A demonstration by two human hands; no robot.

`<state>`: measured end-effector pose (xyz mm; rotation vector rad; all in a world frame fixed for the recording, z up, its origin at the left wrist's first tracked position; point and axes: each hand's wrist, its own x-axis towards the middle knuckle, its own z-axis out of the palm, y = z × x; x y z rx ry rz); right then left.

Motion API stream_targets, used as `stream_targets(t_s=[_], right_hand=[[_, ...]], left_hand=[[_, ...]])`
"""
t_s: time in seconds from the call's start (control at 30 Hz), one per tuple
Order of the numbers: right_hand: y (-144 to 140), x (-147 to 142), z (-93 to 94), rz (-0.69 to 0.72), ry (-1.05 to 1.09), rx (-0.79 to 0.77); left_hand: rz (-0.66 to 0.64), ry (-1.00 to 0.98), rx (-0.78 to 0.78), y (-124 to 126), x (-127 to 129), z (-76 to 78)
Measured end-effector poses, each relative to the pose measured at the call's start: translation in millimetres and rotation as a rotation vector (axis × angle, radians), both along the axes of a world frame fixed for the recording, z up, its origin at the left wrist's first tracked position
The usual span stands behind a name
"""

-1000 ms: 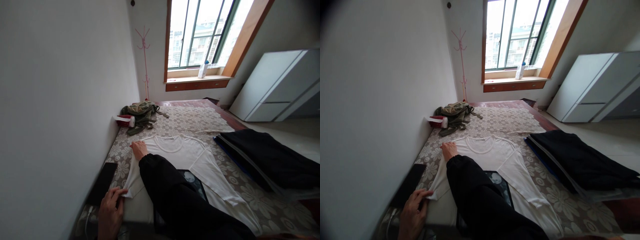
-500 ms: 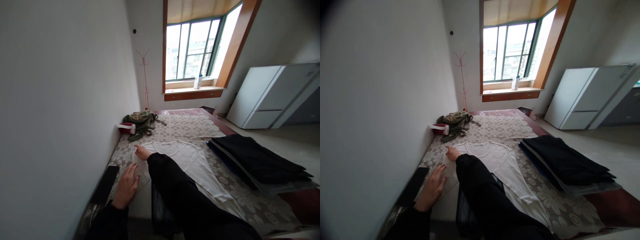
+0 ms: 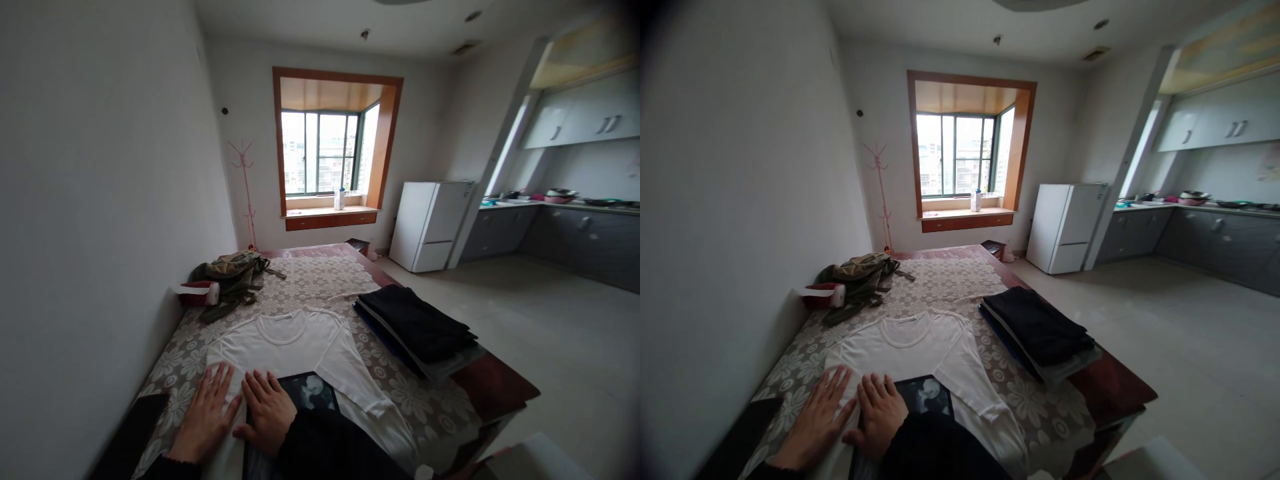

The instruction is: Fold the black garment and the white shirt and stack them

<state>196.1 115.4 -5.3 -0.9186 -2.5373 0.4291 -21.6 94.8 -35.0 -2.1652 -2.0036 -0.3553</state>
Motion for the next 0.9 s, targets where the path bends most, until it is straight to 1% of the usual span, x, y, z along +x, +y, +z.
stream_targets(t_s=[0.1,0.17,0.23,0.3,0.4,0.47,0.53,0.57,0.63,0.73,0.8,0.9], right_hand=[[-1,4,-9.6,-0.004,0.029,0.042],[0,4,-14.3,-0.002,0.045,0.062],[2,3,-19.4,0.004,0.065,0.081],[4,1,-26.5,0.002,0.093,0.108],[11,-3,-41.1,0.013,0.124,0.180],[17,-6,-50.5,0.021,0.123,0.244],[23,-8,-56.1,0.011,0.116,0.310],[26,-9,-56.9,0.009,0.111,0.340],[29,-9,-54.6,0.031,0.098,0.389],[32,-11,-48.4,0.118,0.052,0.430],[33,-15,-48.6,0.147,0.018,0.436],[38,-21,-58.6,0.115,-0.011,0.440]], left_hand=[[0.040,-0.030,-0.237,5,-3,12.9],[0.052,-0.032,-0.321,11,-1,22.3],[0.068,-0.016,-0.285,18,4,28.7],[0.119,-0.006,-0.165,26,10,30.1],[0.173,-0.011,-0.031,35,16,24.3],[0.147,-0.009,-0.003,37,16,18.6],[0.120,0.001,0.006,37,14,14.2],[0.133,0.005,0.009,37,13,12.9],[0.200,0.011,0.013,36,12,12.3],[0.276,0.019,-0.031,36,12,14.8],[0.265,0.038,-0.079,36,13,17.0],[0.227,0.087,-0.121,35,14,19.4]])
